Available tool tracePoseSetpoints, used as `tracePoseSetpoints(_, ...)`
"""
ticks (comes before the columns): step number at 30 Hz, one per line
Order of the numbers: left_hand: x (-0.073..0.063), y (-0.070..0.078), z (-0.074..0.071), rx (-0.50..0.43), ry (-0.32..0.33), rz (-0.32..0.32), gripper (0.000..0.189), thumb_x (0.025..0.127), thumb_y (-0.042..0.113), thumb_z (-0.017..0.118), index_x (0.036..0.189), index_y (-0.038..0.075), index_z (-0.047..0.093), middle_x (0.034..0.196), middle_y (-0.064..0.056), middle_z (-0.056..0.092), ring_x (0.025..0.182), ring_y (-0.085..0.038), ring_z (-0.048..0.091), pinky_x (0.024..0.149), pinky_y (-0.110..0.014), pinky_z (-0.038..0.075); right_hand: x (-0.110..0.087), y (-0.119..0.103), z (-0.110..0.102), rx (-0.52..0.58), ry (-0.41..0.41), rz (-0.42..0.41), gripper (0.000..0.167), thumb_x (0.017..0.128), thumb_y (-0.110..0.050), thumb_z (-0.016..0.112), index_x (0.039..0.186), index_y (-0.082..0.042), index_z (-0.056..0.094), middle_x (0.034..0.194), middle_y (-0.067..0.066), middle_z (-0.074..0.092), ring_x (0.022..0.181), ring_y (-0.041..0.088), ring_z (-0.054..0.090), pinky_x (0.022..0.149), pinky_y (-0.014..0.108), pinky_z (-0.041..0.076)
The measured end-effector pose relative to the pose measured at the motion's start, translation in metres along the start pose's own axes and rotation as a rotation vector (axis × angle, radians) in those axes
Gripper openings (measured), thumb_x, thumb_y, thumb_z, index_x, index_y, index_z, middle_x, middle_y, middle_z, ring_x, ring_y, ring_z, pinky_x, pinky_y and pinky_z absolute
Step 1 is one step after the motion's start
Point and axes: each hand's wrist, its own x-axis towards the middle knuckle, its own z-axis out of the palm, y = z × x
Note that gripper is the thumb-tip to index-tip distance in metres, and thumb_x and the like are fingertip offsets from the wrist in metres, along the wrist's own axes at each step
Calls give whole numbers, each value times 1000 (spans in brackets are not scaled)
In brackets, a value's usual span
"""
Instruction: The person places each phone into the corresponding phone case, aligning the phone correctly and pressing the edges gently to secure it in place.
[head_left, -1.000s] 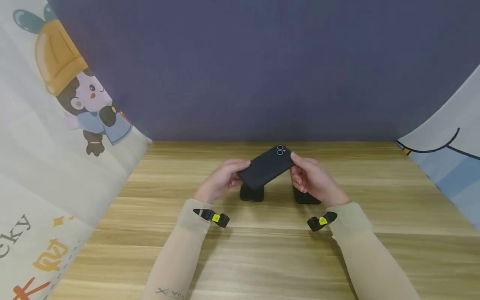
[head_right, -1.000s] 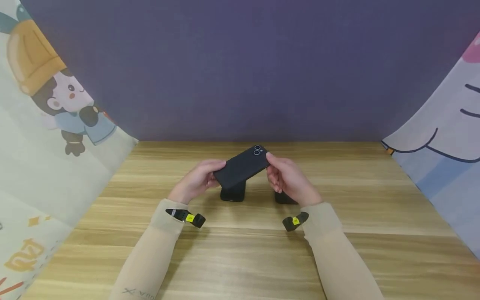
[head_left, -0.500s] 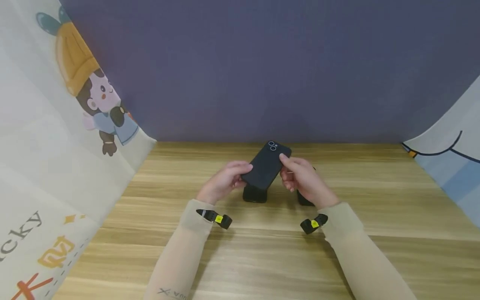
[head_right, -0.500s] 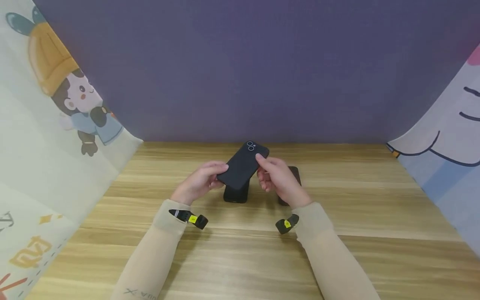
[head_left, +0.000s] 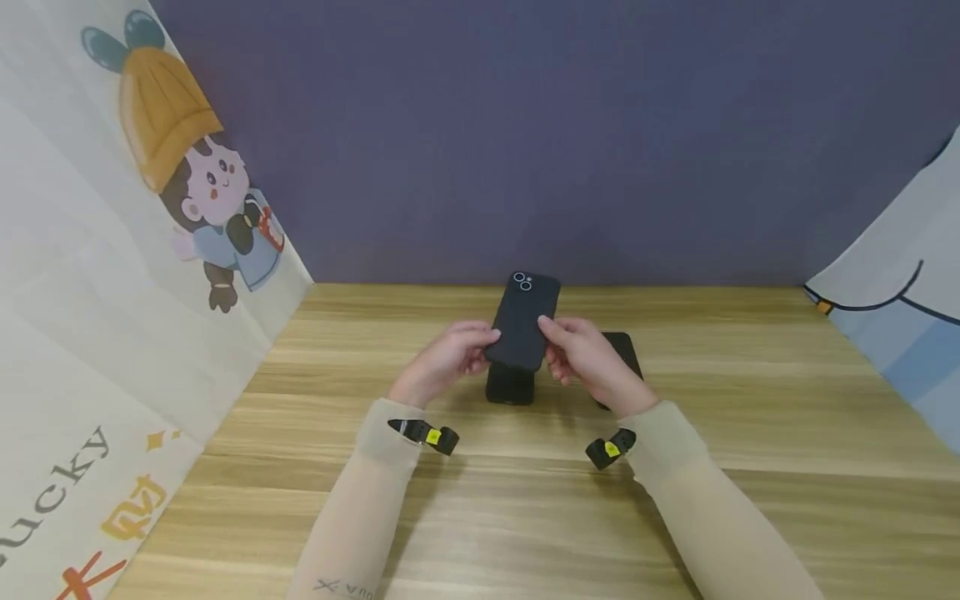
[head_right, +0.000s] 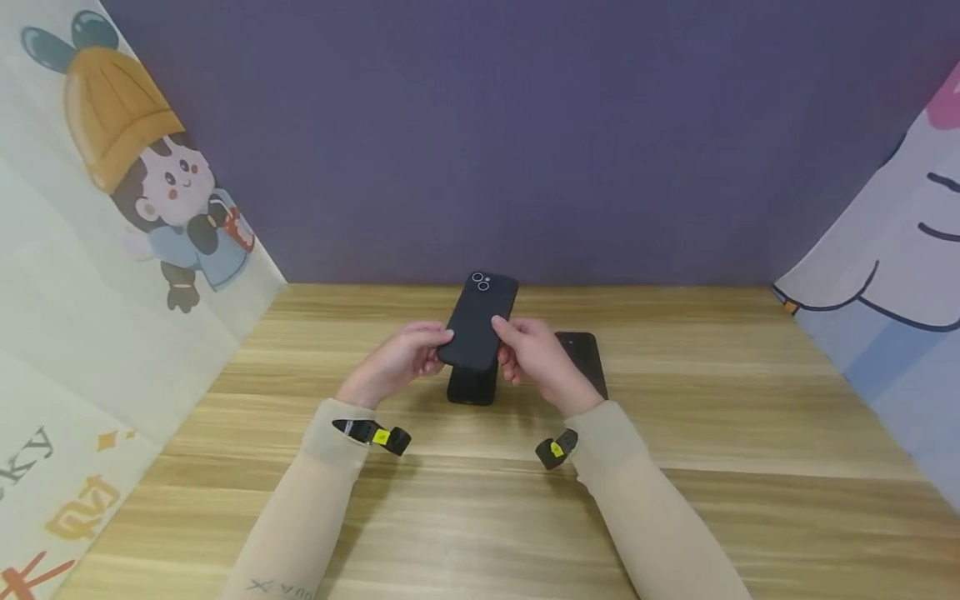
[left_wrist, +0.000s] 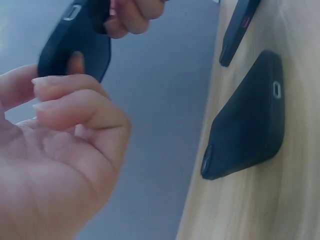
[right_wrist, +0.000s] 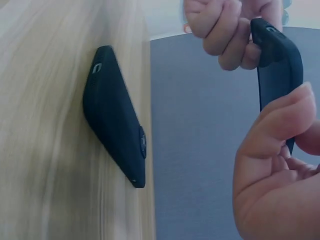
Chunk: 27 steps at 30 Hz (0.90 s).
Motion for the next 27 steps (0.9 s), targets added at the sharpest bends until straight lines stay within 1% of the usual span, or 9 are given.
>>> tracePoseSetpoints(4, 1, -1, 0, 89, 6, -32, 23, 101, 13, 56, 79, 7, 57, 67, 0, 46, 57, -12, 40, 58, -26, 33, 6, 5, -3, -47, 0, 26, 44, 107, -41, 50, 85, -4, 54, 65, 3, 52, 50, 15, 48, 46, 26, 42)
tracePoseSetpoints(8, 2, -3, -2, 161, 12, -73, 16, 102, 14, 58, 88, 6, 56, 72, -1, 48, 61, -14, 43, 60, -27, 35, 12, 8, -5, -73, 4, 29, 45, 108, -40, 49, 83, -3, 53, 65, 3, 50, 49, 15, 47, 46, 27, 41)
tracePoseSetpoints(12, 4, -2, -2, 265, 44, -105, 11, 101, 16, 59, 98, 5, 58, 73, -1, 49, 62, -15, 46, 60, -27, 37, 18, 9, -6, -98, -3, 44, 44, 108, -39, 49, 83, -3, 54, 65, 3, 50, 49, 15, 47, 46, 27, 40)
tracePoseSetpoints(15, 14, 3, -4, 341, 94, -106, 15, 102, 19, 57, 96, 5, 58, 69, -2, 49, 61, -16, 47, 60, -27, 38, 35, 5, -13, -126, -42, 49, 43, 108, -38, 48, 85, -2, 55, 66, 3, 50, 49, 14, 47, 45, 27, 40)
tracePoseSetpoints(18, 24, 7, -5, 384, 128, -115, 21, 105, 21, 52, 92, 6, 55, 67, -2, 48, 59, -17, 46, 58, -27, 37, 50, 1, -19, -162, -77, 50, 43, 108, -38, 49, 86, -2, 55, 65, 4, 50, 48, 14, 47, 45, 27, 41)
tracePoseSetpoints(21, 20, 8, -10, 419, 122, -132, 27, 108, 22, 48, 87, 6, 53, 66, -3, 48, 57, -16, 45, 55, -26, 36, 52, 0, -13, -201, -79, 56, 45, 108, -40, 50, 84, -2, 54, 64, 4, 50, 47, 14, 48, 44, 27, 41)
tracePoseSetpoints(23, 17, 9, -13, 455, 117, -148, 27, 108, 22, 47, 86, 6, 52, 65, -4, 50, 57, -16, 46, 54, -26, 37, 53, 0, -8, -235, -81, 56, 46, 107, -41, 50, 83, -3, 54, 63, 4, 50, 47, 14, 49, 45, 28, 42)
tracePoseSetpoints(27, 9, 11, -21, 522, 106, -193, 28, 109, 21, 46, 85, 6, 52, 67, -5, 54, 58, -17, 50, 56, -29, 40, 56, 0, 4, -333, -94, 41, 49, 107, -43, 50, 77, -5, 56, 60, 4, 51, 45, 16, 50, 46, 31, 46)
